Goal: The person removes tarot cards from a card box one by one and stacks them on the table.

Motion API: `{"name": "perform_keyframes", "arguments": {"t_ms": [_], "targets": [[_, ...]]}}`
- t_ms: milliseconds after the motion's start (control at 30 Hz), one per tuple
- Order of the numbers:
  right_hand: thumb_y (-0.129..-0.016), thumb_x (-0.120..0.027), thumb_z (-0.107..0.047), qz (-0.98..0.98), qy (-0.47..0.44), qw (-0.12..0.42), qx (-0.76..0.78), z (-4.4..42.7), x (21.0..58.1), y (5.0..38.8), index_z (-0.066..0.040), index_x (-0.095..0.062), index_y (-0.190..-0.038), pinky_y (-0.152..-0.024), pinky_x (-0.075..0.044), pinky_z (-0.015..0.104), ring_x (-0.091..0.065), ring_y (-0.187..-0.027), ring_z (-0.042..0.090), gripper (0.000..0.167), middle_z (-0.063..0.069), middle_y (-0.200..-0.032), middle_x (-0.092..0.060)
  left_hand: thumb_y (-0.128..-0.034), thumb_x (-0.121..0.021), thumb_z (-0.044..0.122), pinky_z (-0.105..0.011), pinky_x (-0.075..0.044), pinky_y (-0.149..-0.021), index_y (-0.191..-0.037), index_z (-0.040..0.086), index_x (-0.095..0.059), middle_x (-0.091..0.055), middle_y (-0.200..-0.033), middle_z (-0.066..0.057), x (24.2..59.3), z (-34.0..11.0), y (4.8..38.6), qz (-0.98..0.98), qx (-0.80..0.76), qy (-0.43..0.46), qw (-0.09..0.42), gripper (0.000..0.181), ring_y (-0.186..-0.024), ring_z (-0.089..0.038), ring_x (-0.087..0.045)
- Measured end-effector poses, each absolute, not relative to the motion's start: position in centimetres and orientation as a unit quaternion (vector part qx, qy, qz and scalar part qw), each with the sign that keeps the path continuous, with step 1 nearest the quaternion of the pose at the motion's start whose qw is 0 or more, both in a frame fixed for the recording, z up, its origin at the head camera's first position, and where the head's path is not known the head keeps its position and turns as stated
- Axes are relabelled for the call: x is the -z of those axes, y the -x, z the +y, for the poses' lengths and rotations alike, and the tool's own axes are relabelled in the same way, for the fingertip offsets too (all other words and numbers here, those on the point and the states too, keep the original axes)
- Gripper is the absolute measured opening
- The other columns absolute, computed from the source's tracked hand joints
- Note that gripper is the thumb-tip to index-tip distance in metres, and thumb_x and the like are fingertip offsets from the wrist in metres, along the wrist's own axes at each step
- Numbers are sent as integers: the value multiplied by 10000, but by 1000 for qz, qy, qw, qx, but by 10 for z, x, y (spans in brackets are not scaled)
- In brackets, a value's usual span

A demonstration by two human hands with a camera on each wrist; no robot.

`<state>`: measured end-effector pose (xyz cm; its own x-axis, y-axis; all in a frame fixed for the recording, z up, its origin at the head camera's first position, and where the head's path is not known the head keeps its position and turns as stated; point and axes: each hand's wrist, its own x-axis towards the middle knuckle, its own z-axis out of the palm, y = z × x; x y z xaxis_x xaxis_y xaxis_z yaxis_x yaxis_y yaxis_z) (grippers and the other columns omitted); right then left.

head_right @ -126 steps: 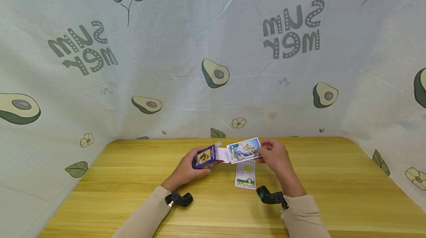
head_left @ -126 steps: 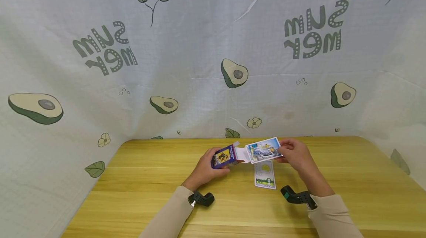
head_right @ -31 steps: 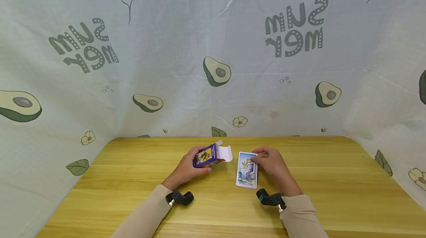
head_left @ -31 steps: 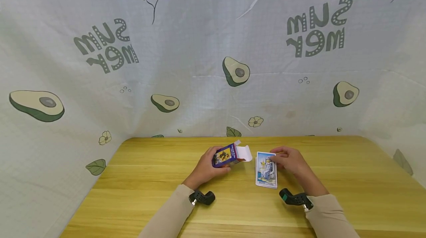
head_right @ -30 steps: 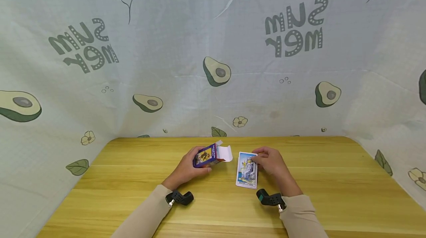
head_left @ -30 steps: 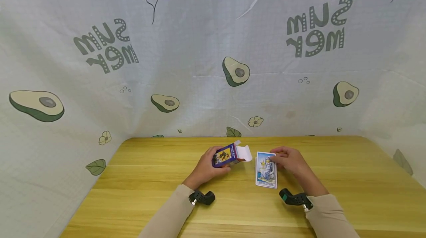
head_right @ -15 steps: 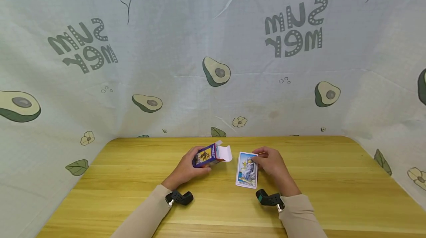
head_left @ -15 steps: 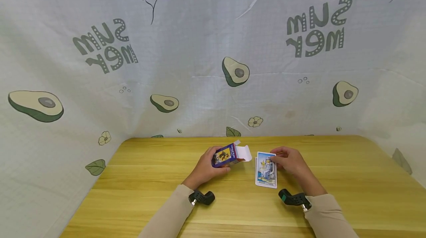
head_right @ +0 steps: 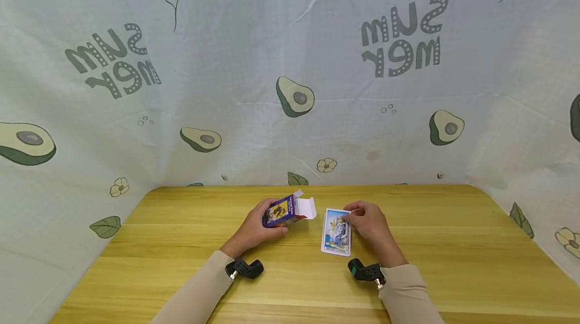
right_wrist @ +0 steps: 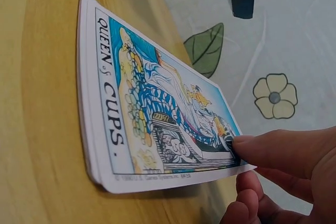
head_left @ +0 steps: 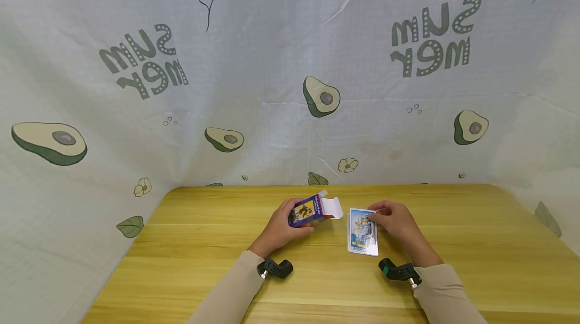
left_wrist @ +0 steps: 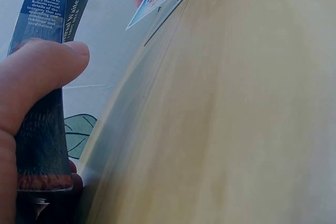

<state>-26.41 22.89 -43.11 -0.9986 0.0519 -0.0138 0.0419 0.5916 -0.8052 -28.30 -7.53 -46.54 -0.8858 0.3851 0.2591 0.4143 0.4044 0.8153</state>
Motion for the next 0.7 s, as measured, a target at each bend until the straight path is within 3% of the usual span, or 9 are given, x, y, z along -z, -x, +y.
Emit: {"name": "perform_keyframes", "arguments": {"t_ms": [700], "targets": [[-882,-677,-174,-913,45,5,-406,220,432,261,-8,-668,-1104,-688,-385,352,-499,-851,295,277,166,-958,-597,-767,-801,385,-325,-434,-885,-1370,211,-456,-514,-1235,26,468,-75,285,-842,487,231,12,716,-1032,-149,-507]]}}
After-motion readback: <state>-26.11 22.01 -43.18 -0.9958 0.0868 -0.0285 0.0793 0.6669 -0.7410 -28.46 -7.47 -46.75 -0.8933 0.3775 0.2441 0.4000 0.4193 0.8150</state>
